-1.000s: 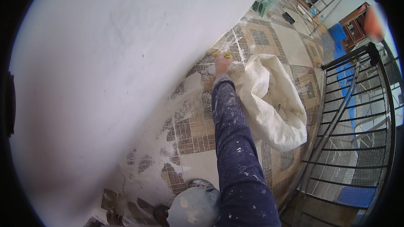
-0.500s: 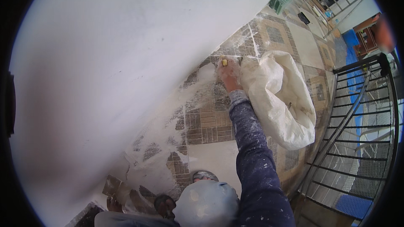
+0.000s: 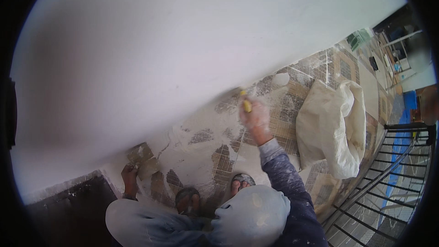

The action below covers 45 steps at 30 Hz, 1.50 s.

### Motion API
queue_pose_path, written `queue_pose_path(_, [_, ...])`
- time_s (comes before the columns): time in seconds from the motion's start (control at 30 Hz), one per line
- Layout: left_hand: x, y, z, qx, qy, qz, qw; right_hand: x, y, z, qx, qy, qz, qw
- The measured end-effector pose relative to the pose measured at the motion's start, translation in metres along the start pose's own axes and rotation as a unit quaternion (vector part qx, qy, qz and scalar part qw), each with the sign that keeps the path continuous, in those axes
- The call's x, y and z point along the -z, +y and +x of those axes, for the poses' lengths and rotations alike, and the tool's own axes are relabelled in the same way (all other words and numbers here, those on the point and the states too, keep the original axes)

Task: The person scoops white plaster from a sack using a trowel and applies it to a wall with a yellow brush. They repeatedly transfer material from the trowel to the brush and spread it along the wall surface.

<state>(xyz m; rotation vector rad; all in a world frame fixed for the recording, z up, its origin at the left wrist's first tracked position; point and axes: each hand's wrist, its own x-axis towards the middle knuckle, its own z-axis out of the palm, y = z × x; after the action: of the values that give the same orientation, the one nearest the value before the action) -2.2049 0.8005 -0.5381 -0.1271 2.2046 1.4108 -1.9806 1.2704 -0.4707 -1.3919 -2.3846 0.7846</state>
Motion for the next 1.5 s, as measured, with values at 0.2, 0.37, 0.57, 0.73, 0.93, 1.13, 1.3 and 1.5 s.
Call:
queue_pose_path(0.2, [-0.001, -0.02, 0.007, -0.002, 0.008, -0.041, 0.999, -0.028, 0.014, 0.014, 0.062, -0.039, -0.014, 0.997])
queue_pose_path(0.37, [-0.018, -0.018, 0.005, -0.011, -0.014, -0.056, 0.998, -0.079, -0.057, -0.058, 0.252, -0.125, 0.027, 0.959])
queue_pose_path(0.57, [-0.042, -0.013, 0.003, -0.025, -0.039, -0.018, 0.999, -0.04, -0.051, -0.05, 0.146, -0.119, -0.077, 0.979])
queue_pose_path(0.73, [-0.062, -0.014, 0.012, -0.052, -0.034, 0.002, 0.998, -0.075, -0.07, -0.064, 0.201, -0.203, -0.094, 0.954])
queue_pose_path(0.93, [-0.064, -0.013, 0.015, -0.053, -0.001, 0.123, 0.991, -0.125, -0.108, -0.111, 0.37, -0.213, 0.059, 0.902])
queue_pose_path(1.13, [-0.054, -0.009, 0.009, -0.014, 0.031, 0.165, 0.986, -0.096, -0.096, -0.106, 0.309, -0.207, 0.054, 0.927])
queue_pose_path(1.3, [-0.055, 0.006, 0.006, -0.067, 0.052, 0.239, 0.967, -0.073, -0.086, -0.083, 0.228, -0.169, -0.01, 0.959])
queue_pose_path(1.5, [-0.061, 0.014, 0.004, -0.105, 0.086, 0.243, 0.96, -0.105, -0.102, -0.084, 0.301, -0.172, -0.037, 0.937])
